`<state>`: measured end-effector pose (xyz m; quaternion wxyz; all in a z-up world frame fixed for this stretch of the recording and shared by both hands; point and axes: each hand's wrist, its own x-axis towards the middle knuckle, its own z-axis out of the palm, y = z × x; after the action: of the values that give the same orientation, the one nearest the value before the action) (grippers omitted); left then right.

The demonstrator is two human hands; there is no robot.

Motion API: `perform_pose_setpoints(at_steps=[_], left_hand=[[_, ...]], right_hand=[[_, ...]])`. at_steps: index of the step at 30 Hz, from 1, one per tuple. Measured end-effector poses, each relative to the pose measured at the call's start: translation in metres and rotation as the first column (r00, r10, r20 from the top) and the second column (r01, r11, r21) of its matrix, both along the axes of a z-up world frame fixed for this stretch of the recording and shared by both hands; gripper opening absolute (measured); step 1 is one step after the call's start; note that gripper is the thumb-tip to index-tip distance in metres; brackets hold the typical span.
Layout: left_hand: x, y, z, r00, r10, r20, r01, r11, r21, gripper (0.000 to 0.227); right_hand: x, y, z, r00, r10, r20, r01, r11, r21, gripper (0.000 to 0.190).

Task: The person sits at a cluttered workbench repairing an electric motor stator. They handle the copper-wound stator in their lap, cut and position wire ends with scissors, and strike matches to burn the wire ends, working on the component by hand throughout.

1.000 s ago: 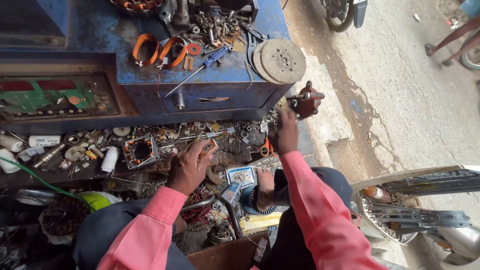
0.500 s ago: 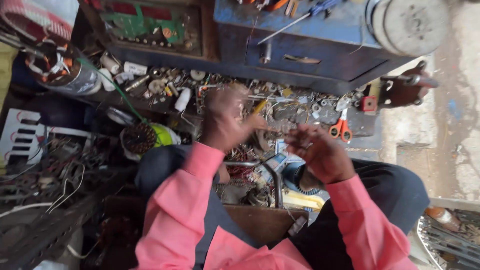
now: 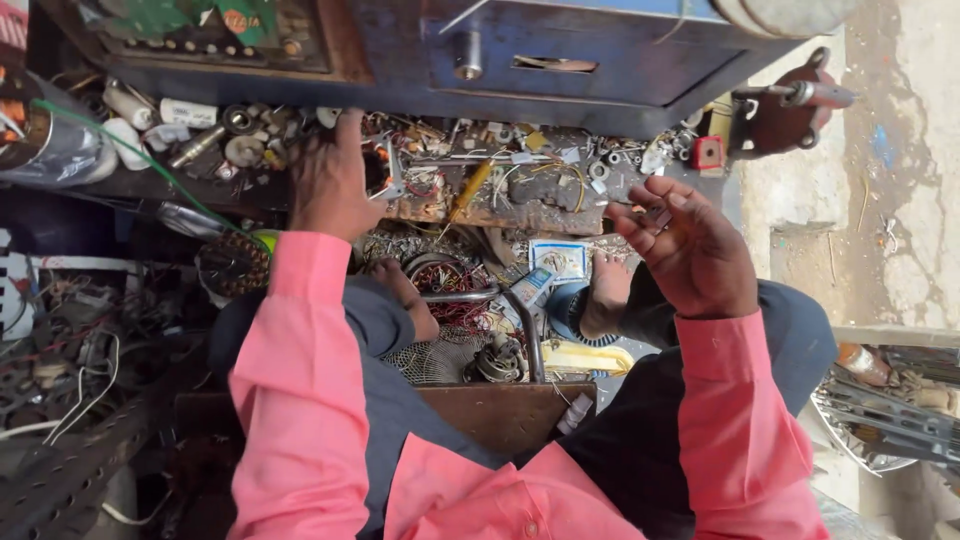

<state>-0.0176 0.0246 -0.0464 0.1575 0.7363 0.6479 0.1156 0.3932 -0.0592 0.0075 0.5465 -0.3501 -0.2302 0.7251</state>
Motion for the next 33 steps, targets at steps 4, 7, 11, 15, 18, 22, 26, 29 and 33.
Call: perform_pose_setpoints(at_steps=[4,7,11,15,18,22,26,29,33], left_hand=[[0.015,-0.025,0.036,0.993,-0.098,0.067,0.083,0.976,0.2,0.104],[0.051,-0.031,0.047,0.96,-0.22,0.176,0.173,0.953,0.249,0.095],[0.123,-0.021,0.035,0.887,-0.391,0.245,0.37,0.92,0.127,0.089],[0.171,-0.004,-0.002,0.863,-0.486,0.139,0.467,0.871,0.149,0.096],[0.189,0.005,-0.011,0.834,-0.545,0.087,0.52,0.829,0.207,0.102],[0.191,0.005,-0.005,0.849,-0.511,0.135,0.5,0.859,0.109,0.108],[0.189,-0.003,-0.017,0.837,-0.537,0.102,0.508,0.833,0.218,0.118],[0.188,-0.008,-0.014,0.853,-0.518,0.065,0.501,0.847,0.178,0.124],[0.18,-0.01,-0.006,0.866,-0.491,0.093,0.476,0.868,0.144,0.131]], right_hand=[[0.019,-0.005,-0.001,0.983,-0.169,0.068,0.168,0.986,0.019,0.027],[0.019,-0.005,0.013,0.97,-0.195,0.148,0.196,0.981,0.003,0.029],[0.017,-0.006,0.02,0.96,-0.169,0.224,0.176,0.984,-0.01,0.034],[0.02,-0.013,0.023,0.957,-0.199,0.211,0.203,0.979,0.003,0.037],[0.031,-0.019,0.016,0.948,-0.229,0.221,0.229,0.973,0.025,0.037],[0.026,-0.02,0.021,0.922,-0.241,0.302,0.243,0.97,0.03,0.04],[0.02,-0.022,0.025,0.91,-0.168,0.378,0.179,0.984,0.005,0.046],[0.011,-0.025,0.026,0.912,-0.124,0.392,0.132,0.991,0.006,0.048],[0.004,-0.037,0.011,0.931,-0.125,0.343,0.139,0.99,-0.015,0.048]])
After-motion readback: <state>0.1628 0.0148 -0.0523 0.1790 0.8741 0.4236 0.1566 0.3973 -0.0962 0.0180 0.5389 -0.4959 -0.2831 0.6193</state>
